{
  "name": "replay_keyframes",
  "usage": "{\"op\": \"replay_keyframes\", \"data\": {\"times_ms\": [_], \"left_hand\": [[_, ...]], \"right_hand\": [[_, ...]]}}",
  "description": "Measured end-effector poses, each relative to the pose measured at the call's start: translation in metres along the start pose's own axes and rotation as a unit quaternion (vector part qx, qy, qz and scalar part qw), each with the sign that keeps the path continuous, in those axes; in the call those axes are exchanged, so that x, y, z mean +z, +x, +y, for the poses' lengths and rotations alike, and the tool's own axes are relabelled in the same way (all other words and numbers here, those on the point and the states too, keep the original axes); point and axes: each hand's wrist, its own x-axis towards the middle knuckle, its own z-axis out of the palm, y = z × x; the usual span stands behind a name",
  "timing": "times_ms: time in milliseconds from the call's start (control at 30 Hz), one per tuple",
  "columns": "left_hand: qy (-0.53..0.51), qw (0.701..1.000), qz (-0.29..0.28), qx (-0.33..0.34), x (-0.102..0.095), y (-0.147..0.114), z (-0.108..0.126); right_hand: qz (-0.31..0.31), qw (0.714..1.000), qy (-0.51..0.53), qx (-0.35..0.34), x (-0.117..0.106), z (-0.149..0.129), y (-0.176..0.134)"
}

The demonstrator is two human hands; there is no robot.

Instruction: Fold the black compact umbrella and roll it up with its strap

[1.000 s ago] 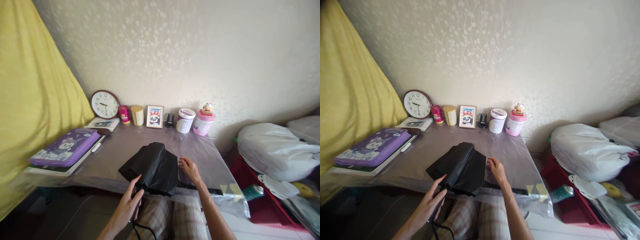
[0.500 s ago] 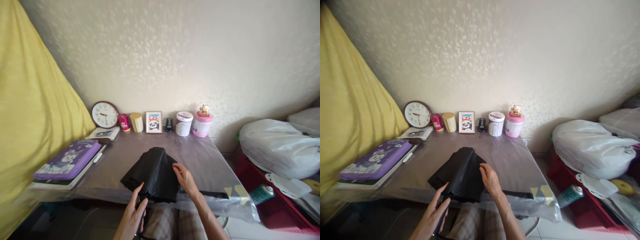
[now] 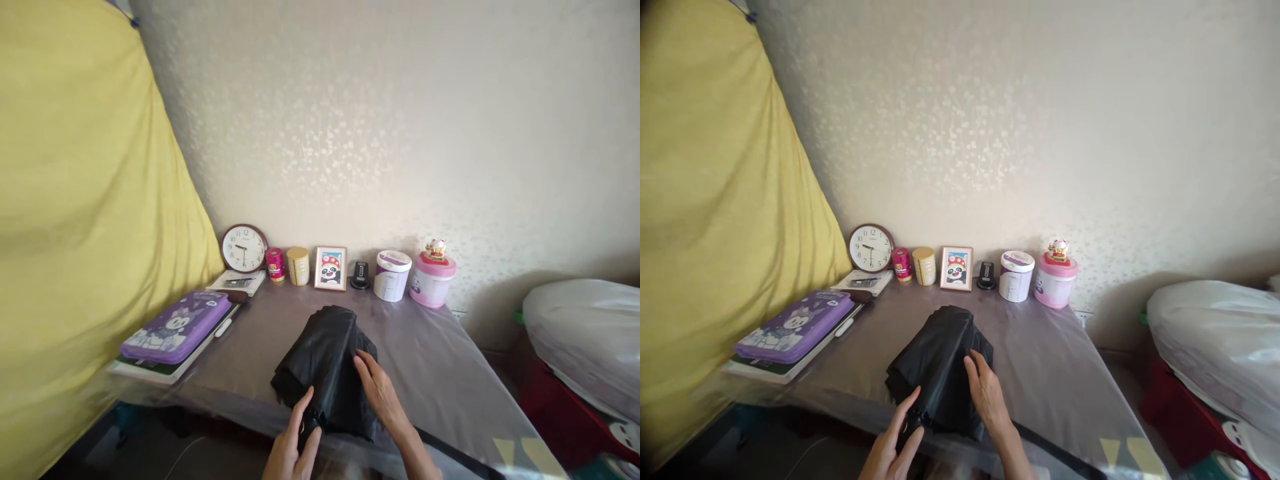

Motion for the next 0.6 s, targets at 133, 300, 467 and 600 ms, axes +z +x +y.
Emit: {"op": "replay_keyframes", "data": {"times_ms": [133,300,467,600], "left_hand": [[0.039,0.995,-0.022,0.086,0.013,0.006,-0.012],[0.098,0.99,0.013,0.104,0.034,0.009,-0.021],[0.109,0.989,-0.004,0.095,0.037,0.012,-0.016],[0.03,0.992,-0.003,0.121,0.028,0.013,-0.006]], "right_hand": [[0.019,0.996,0.08,0.026,0.009,-0.008,0.009],[0.052,0.996,0.062,0.025,0.012,0.002,0.015],[0.037,0.997,0.057,-0.035,-0.004,0.012,0.013],[0.08,0.993,0.075,-0.055,-0.011,0.007,0.022]]}}
